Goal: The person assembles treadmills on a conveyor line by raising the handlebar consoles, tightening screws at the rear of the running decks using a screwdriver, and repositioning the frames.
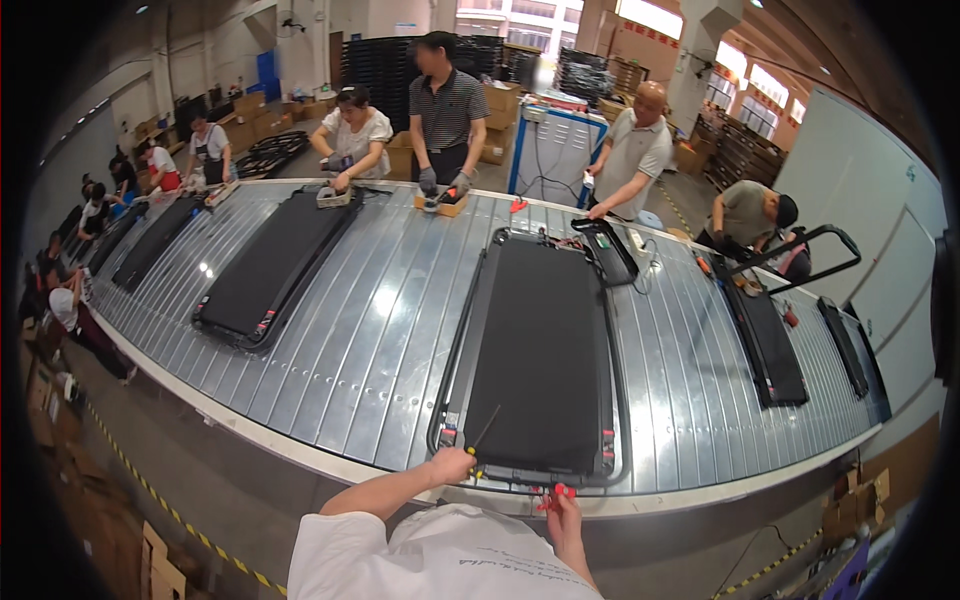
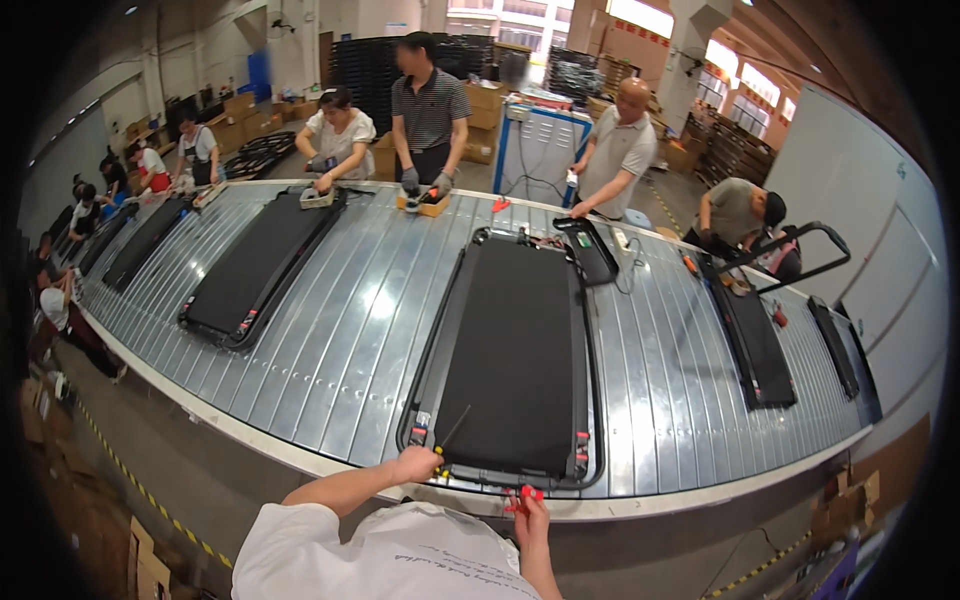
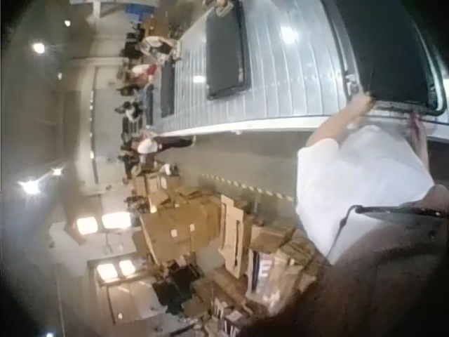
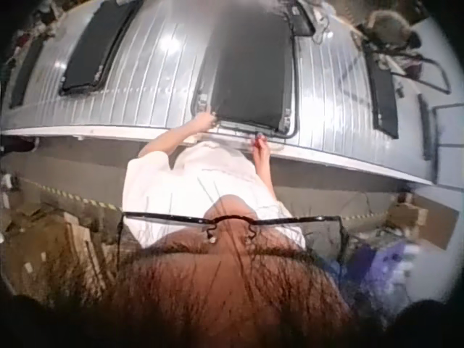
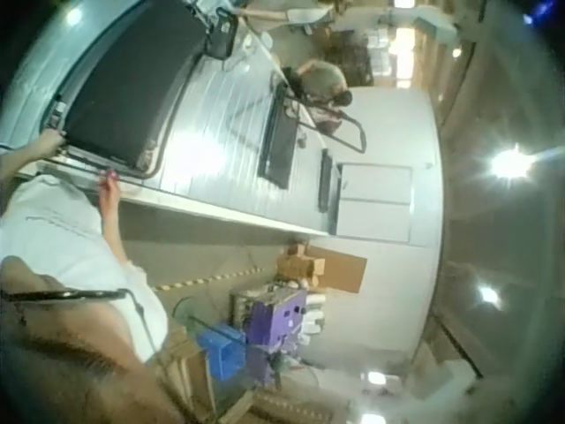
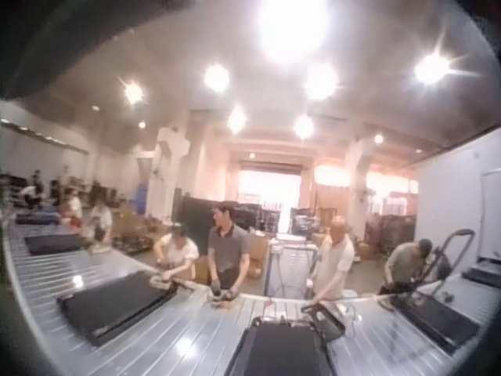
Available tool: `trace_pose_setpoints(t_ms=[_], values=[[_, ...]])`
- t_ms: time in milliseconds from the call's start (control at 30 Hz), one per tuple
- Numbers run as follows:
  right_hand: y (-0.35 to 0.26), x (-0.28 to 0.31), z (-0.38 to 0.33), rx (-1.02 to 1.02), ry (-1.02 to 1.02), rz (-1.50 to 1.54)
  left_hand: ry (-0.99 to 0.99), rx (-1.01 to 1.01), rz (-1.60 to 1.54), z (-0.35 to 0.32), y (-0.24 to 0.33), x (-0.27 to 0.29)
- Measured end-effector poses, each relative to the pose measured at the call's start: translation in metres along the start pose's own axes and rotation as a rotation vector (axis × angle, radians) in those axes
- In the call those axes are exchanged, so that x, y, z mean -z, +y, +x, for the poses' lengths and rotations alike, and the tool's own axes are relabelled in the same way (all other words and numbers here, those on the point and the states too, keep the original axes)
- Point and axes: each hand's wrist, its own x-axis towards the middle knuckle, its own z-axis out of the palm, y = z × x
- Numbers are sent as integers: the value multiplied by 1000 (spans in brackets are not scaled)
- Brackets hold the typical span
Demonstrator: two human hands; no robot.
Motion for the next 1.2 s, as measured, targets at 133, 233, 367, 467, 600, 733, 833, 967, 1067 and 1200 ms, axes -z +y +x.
trace_pose_setpoints(t_ms=[133, 233, 367, 467, 600, 733, 833, 967, 1067, 1200], values=[[-38, -37, -51, 38, -143, 232, 55, -14, -24, -48, 40, 74], [-112, -115, -40, 111, -281, 258, 400, -97, 87, -64, 65, 192], [-227, -261, 18, 63, -822, 436, 950, -192, 532, -7, 62, 369], [-274, -359, 74, 393, -794, 89, 1234, -110, 552, 34, 52, 452], [-258, -404, 113, 504, -595, -251, 1381, -59, 538, 65, 44, 488], [-250, -412, 144, 575, -516, -374, 1339, -75, 472, 67, 54, 491], [-249, -429, 155, 582, -490, -358, 1332, -74, 473, 65, 57, 492], [-254, -453, 162, 497, -481, -259, 1355, -68, 486, 65, 52, 489], [-259, -464, 160, 488, -521, -184, 1326, -68, 449, 63, 53, 489], [-260, -465, 161, 423, -552, -95, 1360, -84, 465, 67, 64, 488]])
